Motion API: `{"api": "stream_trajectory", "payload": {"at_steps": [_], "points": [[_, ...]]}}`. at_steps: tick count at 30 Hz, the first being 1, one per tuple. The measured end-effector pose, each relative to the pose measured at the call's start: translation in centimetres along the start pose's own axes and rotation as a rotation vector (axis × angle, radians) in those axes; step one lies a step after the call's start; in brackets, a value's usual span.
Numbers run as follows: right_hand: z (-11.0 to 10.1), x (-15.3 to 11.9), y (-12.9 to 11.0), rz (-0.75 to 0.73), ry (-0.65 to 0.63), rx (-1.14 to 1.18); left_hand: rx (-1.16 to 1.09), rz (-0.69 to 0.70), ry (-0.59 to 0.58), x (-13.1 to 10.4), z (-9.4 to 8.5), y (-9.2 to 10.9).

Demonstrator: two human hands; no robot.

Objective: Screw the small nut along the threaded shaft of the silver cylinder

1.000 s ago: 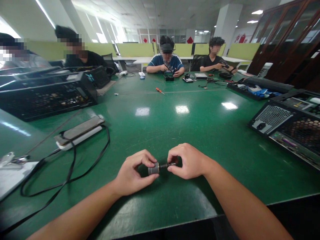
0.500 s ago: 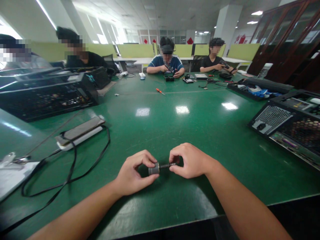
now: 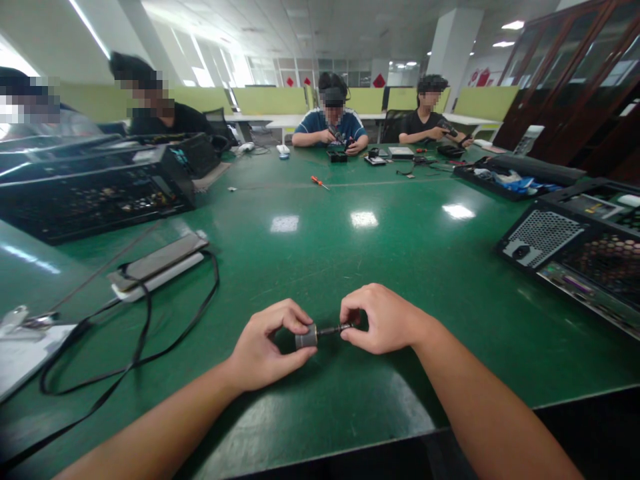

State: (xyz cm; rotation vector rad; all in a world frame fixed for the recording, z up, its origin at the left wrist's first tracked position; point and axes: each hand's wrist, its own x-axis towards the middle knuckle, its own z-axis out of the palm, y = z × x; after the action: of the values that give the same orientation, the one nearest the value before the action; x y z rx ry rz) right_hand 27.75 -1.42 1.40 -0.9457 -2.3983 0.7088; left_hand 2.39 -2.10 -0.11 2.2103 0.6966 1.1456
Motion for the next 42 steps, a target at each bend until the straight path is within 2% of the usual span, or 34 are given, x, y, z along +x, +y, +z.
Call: {"api": "stream_trajectory", "payload": {"at_steps": [22, 28, 31, 36, 39, 42], "points": [[-0.8, -0.3, 0.3, 0.046, -0.027, -0.041, 0.009, 0.011, 0.004, 0.1, -0.2, 0.0], [-1.5, -0.6, 0.3, 0.065, -0.025, -0.063, 0.025, 0.004, 0.009, 0.1, -0.3, 0.1], [-2.3, -0.9, 0.6, 0.115, -0.046, -0.038, 0.026, 0.000, 0.011, 0.1, -0.3, -0.1], [-2.7, -1.0, 1.8, 0.284, -0.087, 0.067, 0.033, -0.022, -0.003, 0.3, -0.3, 0.1], [-1.9, -0.1, 2.2, 0.307, -0.115, 0.166, 0.058, -0.071, -0.064, 0.0, -0.9, 0.8], [0.1, 1.9, 1.1, 0.283, -0.134, 0.172, 0.100, -0.172, -0.175, -2.1, -3.3, 1.8]]}}
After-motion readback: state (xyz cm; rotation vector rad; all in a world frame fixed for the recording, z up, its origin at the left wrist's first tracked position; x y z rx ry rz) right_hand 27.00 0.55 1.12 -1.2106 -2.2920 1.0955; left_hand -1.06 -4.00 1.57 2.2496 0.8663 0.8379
